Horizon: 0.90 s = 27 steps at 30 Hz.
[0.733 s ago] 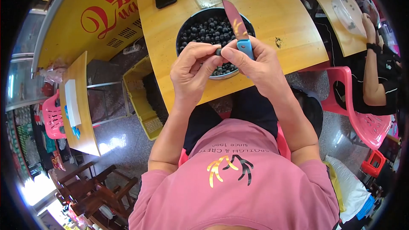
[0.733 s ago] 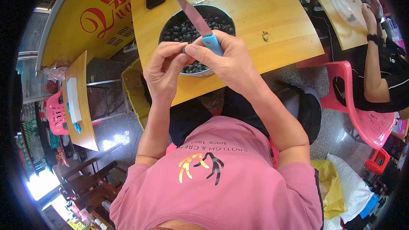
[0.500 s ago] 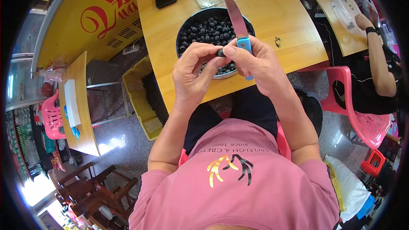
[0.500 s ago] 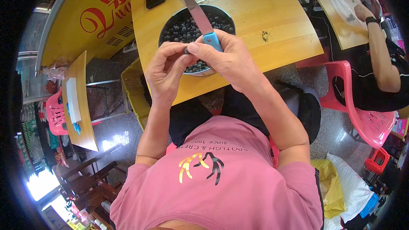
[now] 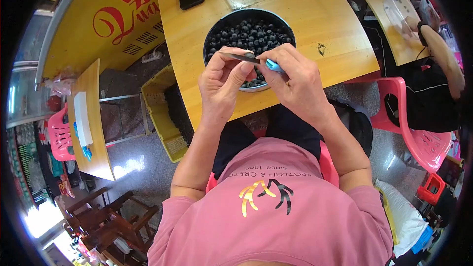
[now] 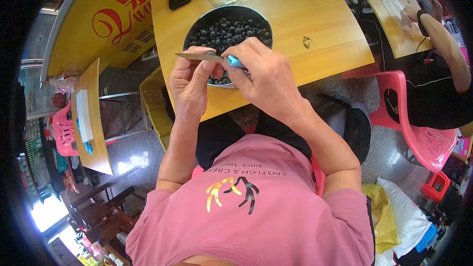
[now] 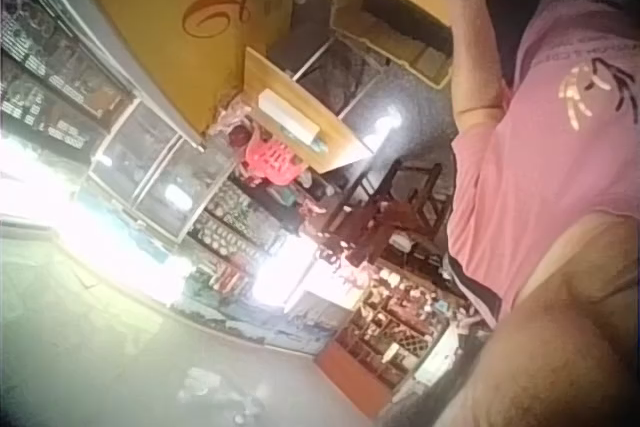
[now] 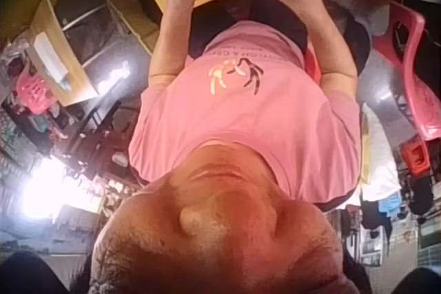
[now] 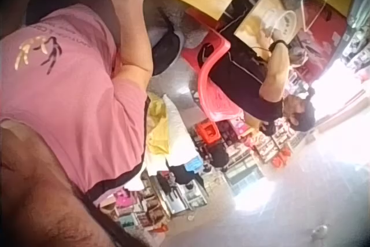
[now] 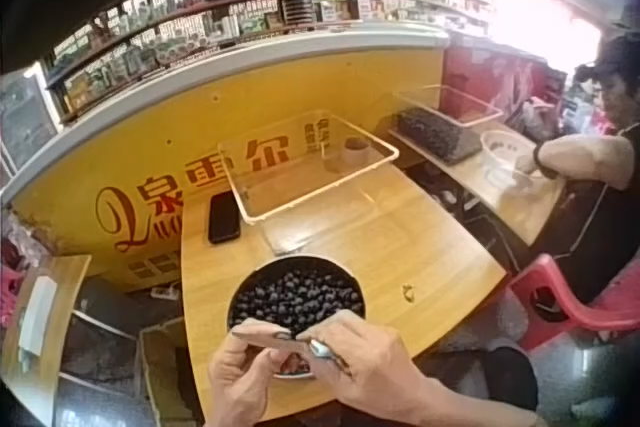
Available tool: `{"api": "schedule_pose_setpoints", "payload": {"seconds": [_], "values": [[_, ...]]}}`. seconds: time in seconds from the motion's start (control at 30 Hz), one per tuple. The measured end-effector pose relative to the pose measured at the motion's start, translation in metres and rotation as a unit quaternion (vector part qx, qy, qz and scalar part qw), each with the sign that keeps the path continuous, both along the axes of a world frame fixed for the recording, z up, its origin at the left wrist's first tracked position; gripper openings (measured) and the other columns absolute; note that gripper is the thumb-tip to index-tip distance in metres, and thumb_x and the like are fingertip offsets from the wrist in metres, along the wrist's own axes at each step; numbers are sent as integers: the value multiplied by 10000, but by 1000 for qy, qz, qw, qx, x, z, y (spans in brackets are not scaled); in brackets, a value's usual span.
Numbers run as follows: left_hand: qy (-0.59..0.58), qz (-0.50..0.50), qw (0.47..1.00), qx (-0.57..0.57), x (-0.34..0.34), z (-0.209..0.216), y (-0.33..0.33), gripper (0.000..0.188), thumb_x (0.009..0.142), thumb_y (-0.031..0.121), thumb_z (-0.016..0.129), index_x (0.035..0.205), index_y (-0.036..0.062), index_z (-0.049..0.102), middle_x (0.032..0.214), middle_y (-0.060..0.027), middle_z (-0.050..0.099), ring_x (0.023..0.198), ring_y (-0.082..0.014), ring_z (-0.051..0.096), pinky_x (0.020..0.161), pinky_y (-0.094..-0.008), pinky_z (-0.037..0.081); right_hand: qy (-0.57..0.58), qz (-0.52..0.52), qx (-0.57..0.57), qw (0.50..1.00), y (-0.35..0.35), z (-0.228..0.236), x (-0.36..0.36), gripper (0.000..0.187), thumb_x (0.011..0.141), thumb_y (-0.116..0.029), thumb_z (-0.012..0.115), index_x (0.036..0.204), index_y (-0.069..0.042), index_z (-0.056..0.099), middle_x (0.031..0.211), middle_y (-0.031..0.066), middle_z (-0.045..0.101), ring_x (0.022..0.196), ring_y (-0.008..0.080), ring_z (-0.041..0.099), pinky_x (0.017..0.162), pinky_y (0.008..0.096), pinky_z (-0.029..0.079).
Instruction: The person is using a small blue-handled knife to trim the stems or blossom ends of small black round fruits.
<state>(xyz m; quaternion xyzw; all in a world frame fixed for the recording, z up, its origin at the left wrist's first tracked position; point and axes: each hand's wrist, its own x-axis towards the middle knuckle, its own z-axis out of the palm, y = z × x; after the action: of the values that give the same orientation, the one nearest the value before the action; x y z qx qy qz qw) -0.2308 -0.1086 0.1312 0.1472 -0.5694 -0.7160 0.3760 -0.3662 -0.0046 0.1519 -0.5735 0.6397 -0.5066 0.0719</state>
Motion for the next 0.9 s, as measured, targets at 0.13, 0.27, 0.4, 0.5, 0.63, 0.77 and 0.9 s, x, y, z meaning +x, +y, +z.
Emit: {"api": "schedule_pose_setpoints", "payload": {"seconds": [0.13,0.27,0.4,0.5,0.63,0.77,0.9], "values": [[11,-9,1000,2,-2,0,1,168,916,60,636,1064,-4,588,962,-46,614,781,-104,583,707,-231,482,56,-24,-1,998,1,-1,-1,160,837,-17,669,995,-6,643,855,112,617,682,235,627,567,308,491],[9,-23,1000,-3,1,-3,1,180,912,37,637,1078,6,577,945,-27,625,805,-85,597,727,-215,501,86,-37,-12,996,0,-2,-6,189,813,2,673,999,-14,648,858,114,622,681,250,629,568,310,491],[-6,-24,1000,-7,-1,-1,2,181,907,21,636,1078,1,578,963,-35,614,812,-87,599,732,-215,506,96,-31,-20,995,1,-1,-10,194,809,-6,672,1002,-19,652,858,114,631,686,253,633,569,317,493],[14,-22,1000,-12,-3,-3,-1,172,908,15,630,1072,-6,583,988,-42,591,820,-90,599,741,-218,513,103,-26,-31,994,2,1,-7,180,818,-25,671,997,-19,655,856,114,635,684,251,633,571,322,496],[17,-28,999,-34,-3,-5,-3,166,906,3,625,1068,-12,589,1014,-44,565,841,-98,601,750,-224,520,111,-24,-33,993,2,-1,-8,167,830,-49,668,995,-20,658,853,114,639,679,250,632,571,327,498],[5,-20,998,-61,-2,-3,-3,172,897,-13,629,1066,-12,594,1019,-44,563,857,-100,602,756,-228,521,124,-29,-37,991,1,-4,-9,165,832,-56,667,994,-23,658,854,113,640,676,249,631,570,327,496],[-10,-8,998,-64,-1,-1,-3,176,891,-24,632,1063,-11,596,1023,-44,562,872,-101,602,762,-227,521,125,-31,-27,991,2,-1,-11,165,831,-60,667,993,-29,659,853,108,640,674,244,630,569,323,494]]}}
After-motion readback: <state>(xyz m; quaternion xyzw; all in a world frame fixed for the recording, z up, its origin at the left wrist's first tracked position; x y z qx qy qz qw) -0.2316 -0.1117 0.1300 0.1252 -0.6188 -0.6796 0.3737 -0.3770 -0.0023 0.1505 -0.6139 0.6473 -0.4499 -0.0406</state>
